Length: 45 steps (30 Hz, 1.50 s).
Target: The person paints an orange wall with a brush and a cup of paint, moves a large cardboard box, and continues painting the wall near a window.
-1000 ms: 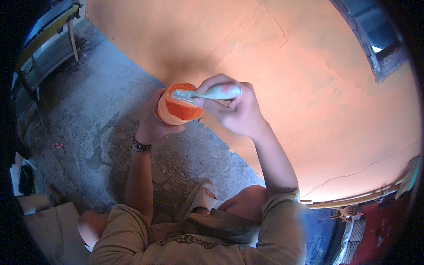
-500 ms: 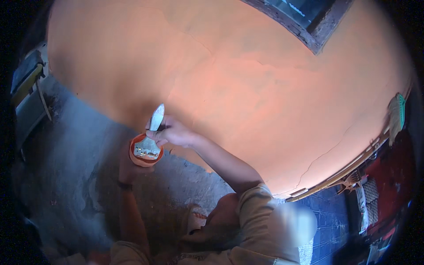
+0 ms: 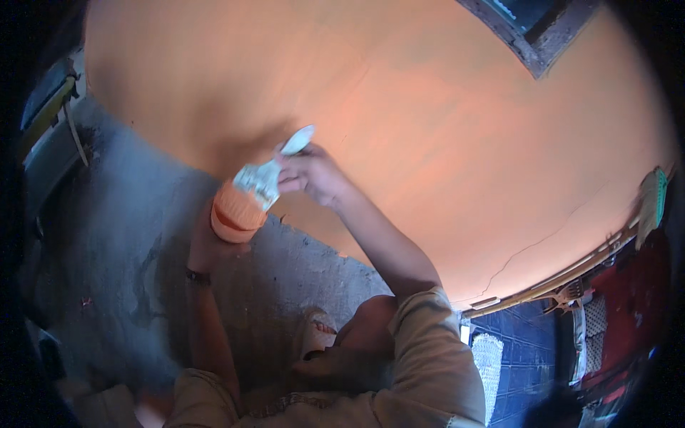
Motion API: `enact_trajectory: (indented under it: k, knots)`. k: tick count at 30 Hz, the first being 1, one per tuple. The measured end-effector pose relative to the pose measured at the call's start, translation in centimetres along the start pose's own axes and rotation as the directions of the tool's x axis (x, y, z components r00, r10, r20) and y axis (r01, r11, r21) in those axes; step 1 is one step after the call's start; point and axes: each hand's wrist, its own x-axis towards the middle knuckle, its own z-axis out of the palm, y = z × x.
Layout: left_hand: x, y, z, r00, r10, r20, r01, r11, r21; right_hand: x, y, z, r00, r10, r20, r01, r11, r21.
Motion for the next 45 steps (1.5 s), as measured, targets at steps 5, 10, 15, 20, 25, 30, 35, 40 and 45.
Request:
enact_trajectory:
  k: [5,10,15,20,25,30,35,40,45]
  knots:
    - [-0.5,-0.9,-0.9,0.993,-0.121,0.011,0.121,0.985,-0.123,-0.6,1.6,-3.3,0.997,-0.035,-0.072,0.068,0.849,0.523]
    - [-0.3,-2.0,-2.3,0.975,-0.218,0.031,0.22,0.973,-0.075,-5.1,1.4,-5.0,0.904,0.012,-0.427,0.13,0.944,0.303]
    - [0.0,-3.0,-2.7,0.983,-0.186,0.008,0.186,0.983,-0.006,-5.0,-9.7,-6.9,0.374,-0.909,-0.185,0.544,0.377,-0.749]
    - [0.2,-3.8,-2.1,0.987,-0.161,0.019,0.162,0.98,-0.12,0.9,-8.6,-7.9,0.314,-0.868,0.384,-0.008,-0.407,-0.913]
    - [0.2,-3.6,-2.8,0.997,-0.079,0.026,0.082,0.99,-0.115,1.9,7.1,-3.6,0.709,-0.543,0.45,0.023,-0.62,-0.784]
    - [0.8,-3.6,-4.0,0.988,-0.154,0.027,0.156,0.963,-0.22,2.6,-3.2,-4.2,0.749,-0.572,0.333,0.362,-0.067,-0.93]
    - [1.8,-4.5,-3.0,0.995,-0.101,0.0,0.101,0.991,-0.086,-0.4,-24.0,-7.1,0.726,-0.671,0.147,0.049,-0.162,-0.986]
    - [2.0,-4.4,-1.9,0.998,-0.069,-0.001,0.069,0.989,-0.132,-0.5,-26.5,-4.4,0.472,-0.7,0.536,-0.125,-0.655,-0.745]
    - [2.4,-3.3,-2.1,0.994,-0.098,0.045,0.104,0.984,-0.142,1.0,-14.5,-3.4,0.763,-0.599,0.245,-0.244,-0.617,-0.748]
